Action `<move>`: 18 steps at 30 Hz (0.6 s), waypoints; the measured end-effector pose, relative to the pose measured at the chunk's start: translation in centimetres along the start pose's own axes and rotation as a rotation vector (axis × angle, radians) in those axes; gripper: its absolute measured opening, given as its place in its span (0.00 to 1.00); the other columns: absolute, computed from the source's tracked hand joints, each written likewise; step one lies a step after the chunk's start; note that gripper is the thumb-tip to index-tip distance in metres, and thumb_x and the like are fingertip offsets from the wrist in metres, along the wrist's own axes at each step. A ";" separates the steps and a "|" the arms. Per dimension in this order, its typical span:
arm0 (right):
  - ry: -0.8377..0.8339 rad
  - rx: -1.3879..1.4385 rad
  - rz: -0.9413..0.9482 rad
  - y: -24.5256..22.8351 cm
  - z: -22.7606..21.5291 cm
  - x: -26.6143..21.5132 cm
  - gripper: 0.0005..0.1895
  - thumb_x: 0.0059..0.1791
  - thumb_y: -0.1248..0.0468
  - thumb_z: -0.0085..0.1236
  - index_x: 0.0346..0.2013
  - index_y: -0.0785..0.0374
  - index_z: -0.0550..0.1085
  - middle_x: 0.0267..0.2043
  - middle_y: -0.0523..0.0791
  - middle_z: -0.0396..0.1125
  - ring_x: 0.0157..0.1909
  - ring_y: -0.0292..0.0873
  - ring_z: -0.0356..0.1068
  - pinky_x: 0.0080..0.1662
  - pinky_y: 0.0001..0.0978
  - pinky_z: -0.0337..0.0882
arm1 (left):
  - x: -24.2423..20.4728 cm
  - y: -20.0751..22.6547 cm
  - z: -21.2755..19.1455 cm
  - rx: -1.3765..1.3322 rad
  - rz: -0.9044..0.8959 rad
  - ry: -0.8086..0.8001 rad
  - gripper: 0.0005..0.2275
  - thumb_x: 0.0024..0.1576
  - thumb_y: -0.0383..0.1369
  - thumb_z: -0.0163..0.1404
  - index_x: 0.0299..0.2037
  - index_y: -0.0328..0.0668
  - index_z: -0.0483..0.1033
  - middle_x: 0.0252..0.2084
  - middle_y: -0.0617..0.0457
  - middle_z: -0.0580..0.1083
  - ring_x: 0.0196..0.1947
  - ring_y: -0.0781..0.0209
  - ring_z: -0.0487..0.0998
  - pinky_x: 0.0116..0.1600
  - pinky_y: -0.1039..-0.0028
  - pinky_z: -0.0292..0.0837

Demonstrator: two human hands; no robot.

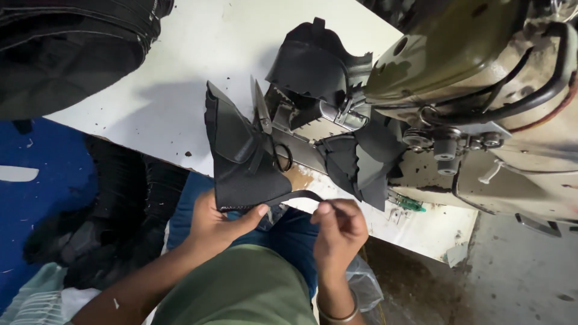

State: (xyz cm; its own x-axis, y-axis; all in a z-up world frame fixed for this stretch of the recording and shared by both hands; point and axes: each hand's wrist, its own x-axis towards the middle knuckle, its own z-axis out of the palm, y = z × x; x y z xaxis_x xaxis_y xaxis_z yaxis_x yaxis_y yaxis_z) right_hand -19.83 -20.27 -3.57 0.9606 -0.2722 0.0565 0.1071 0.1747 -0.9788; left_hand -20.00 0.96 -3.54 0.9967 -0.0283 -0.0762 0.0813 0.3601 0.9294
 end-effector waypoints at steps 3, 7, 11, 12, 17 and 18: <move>-0.095 -0.298 -0.147 -0.8 1.6 -1.1 0.08 0.46 0.76 0.66 0.38 0.68 0.76 0.38 0.47 0.72 0.35 0.38 0.71 0.35 0.24 0.69 | -0.1 -0.9 0.1 0.020 0.061 -0.040 0.14 0.57 0.22 0.59 0.54 0.31 0.80 0.48 0.53 0.82 0.43 0.72 0.78 0.49 0.79 0.74; -0.216 -0.556 -0.260 -2.4 4.7 -1.2 0.09 0.46 0.75 0.68 0.40 0.69 0.78 0.40 0.48 0.73 0.37 0.37 0.72 0.38 0.24 0.69 | 0.1 -0.2 0.3 -0.002 0.080 -0.056 0.14 0.59 0.22 0.57 0.56 0.31 0.78 0.51 0.50 0.81 0.47 0.70 0.78 0.53 0.78 0.74; -0.280 -0.677 -0.353 -3.2 5.5 -1.3 0.11 0.48 0.75 0.64 0.45 0.70 0.78 0.43 0.49 0.73 0.43 0.39 0.75 0.46 0.28 0.74 | 0.9 2.3 0.7 -0.034 0.089 -0.111 0.20 0.55 0.22 0.58 0.58 0.29 0.74 0.57 0.47 0.77 0.55 0.66 0.77 0.60 0.74 0.72; -0.304 -0.687 -0.368 -3.2 5.4 -1.3 0.12 0.49 0.75 0.63 0.47 0.70 0.77 0.44 0.49 0.74 0.44 0.39 0.76 0.48 0.29 0.74 | 0.9 2.5 0.8 -0.026 0.089 -0.119 0.21 0.53 0.22 0.59 0.58 0.29 0.73 0.57 0.47 0.76 0.56 0.65 0.77 0.61 0.73 0.72; -0.220 -0.477 -0.101 -2.5 4.1 0.1 0.11 0.46 0.73 0.67 0.42 0.67 0.77 0.41 0.45 0.74 0.40 0.36 0.73 0.42 0.25 0.71 | 0.0 0.9 0.0 0.015 0.059 -0.073 0.17 0.57 0.22 0.58 0.57 0.29 0.76 0.53 0.48 0.80 0.51 0.66 0.80 0.57 0.74 0.75; -0.169 -0.343 0.040 -2.9 4.4 0.8 0.13 0.44 0.73 0.68 0.41 0.65 0.75 0.41 0.43 0.73 0.39 0.34 0.72 0.42 0.24 0.70 | -0.2 1.0 -0.1 0.019 0.054 -0.072 0.16 0.58 0.22 0.58 0.57 0.29 0.77 0.52 0.48 0.81 0.49 0.67 0.81 0.55 0.75 0.76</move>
